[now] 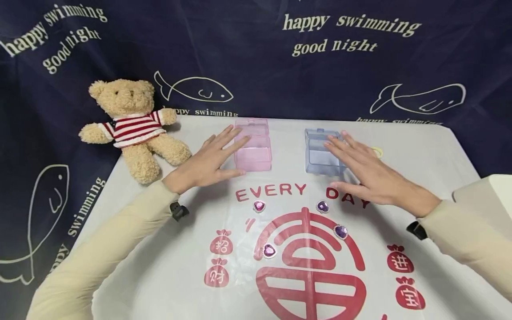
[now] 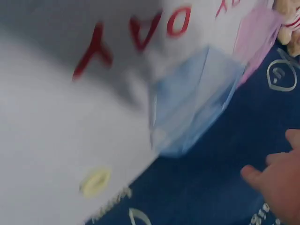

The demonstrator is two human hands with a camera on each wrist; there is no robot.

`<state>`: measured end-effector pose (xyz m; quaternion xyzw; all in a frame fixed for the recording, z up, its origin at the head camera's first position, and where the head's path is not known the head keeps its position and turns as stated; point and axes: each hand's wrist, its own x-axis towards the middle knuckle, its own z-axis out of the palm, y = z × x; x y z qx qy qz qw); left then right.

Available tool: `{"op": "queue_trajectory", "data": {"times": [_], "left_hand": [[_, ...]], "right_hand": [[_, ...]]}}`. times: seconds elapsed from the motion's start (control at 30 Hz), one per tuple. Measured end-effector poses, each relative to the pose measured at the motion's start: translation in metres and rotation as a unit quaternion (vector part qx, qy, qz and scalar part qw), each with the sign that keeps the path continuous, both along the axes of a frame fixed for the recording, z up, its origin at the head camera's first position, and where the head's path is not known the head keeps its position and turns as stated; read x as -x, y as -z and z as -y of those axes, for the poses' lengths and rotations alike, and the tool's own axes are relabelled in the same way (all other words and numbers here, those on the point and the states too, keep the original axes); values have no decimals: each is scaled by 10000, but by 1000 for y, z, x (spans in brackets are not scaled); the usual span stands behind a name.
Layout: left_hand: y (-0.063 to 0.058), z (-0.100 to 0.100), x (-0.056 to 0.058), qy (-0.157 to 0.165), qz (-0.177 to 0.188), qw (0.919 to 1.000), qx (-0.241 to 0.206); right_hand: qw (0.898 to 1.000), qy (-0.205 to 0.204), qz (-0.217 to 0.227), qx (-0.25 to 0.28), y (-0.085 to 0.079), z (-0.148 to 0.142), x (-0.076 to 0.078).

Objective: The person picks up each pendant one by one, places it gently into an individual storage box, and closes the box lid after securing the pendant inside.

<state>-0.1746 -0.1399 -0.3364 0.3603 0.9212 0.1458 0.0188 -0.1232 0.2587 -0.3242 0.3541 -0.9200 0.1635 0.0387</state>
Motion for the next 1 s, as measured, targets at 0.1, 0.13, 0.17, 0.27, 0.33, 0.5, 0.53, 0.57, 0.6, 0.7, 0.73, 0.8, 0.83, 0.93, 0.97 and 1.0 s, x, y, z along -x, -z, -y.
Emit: {"op": "queue_trajectory", "data": {"times": [0.1, 0.13, 0.17, 0.27, 0.33, 0.5, 0.53, 0.57, 0.6, 0.7, 0.73, 0.8, 0.83, 0.93, 0.97, 1.0], "left_hand": [[14, -2, 8, -570, 543, 9924, -945], [19, -3, 10, -753, 676, 9875, -1210], [24, -3, 13, -937, 804, 9817, -1447], [40, -5, 20, -1289, 1186, 9611, -2137], [50, -6, 25, -1411, 1510, 9428, -2615], [70, -11, 36, -1475, 2380, 8877, -3654], [73, -12, 38, -1464, 2485, 8800, -3774], [75, -13, 39, -1455, 2564, 8739, -3866], [77, -15, 40, -1434, 2644, 8672, -3969], [80, -17, 41, -1376, 2786, 8542, -4169], [80, -17, 41, -1369, 2817, 8512, -4211], [81, -17, 41, -1384, 2846, 8463, -4286], [82, -16, 42, -1408, 2837, 8456, -4297], [83, -13, 41, -1467, 2812, 8433, -4339], [84, -13, 41, -1486, 2794, 8436, -4338], [84, -12, 41, -1495, 2784, 8445, -4324]], "right_hand": [[9982, -24, -1, 592, 10, 21, -7], [9970, -50, -15, 768, 13, 30, -9], [9958, -70, -19, 916, 17, 40, -12], [9907, -174, 175, 1340, 28, 69, -20], [9871, -264, 380, 1530, 35, 87, -23], [9840, -378, 918, 1482, 50, 123, -28], [9835, -390, 1036, 1430, 53, 128, -29], [9831, -404, 1134, 1379, 56, 132, -29], [9830, -404, 1229, 1307, 58, 136, -30], [9822, -373, 1443, 1139, 63, 144, -30], [9821, -376, 1481, 1102, 64, 146, -29], [9825, -358, 1514, 1020, 65, 149, -29], [9826, -357, 1523, 1001, 66, 150, -28], [9832, -394, 1506, 955, 67, 152, -26], [9830, -410, 1508, 961, 68, 152, -25], [9830, -441, 1496, 968, 69, 152, -25]]}}
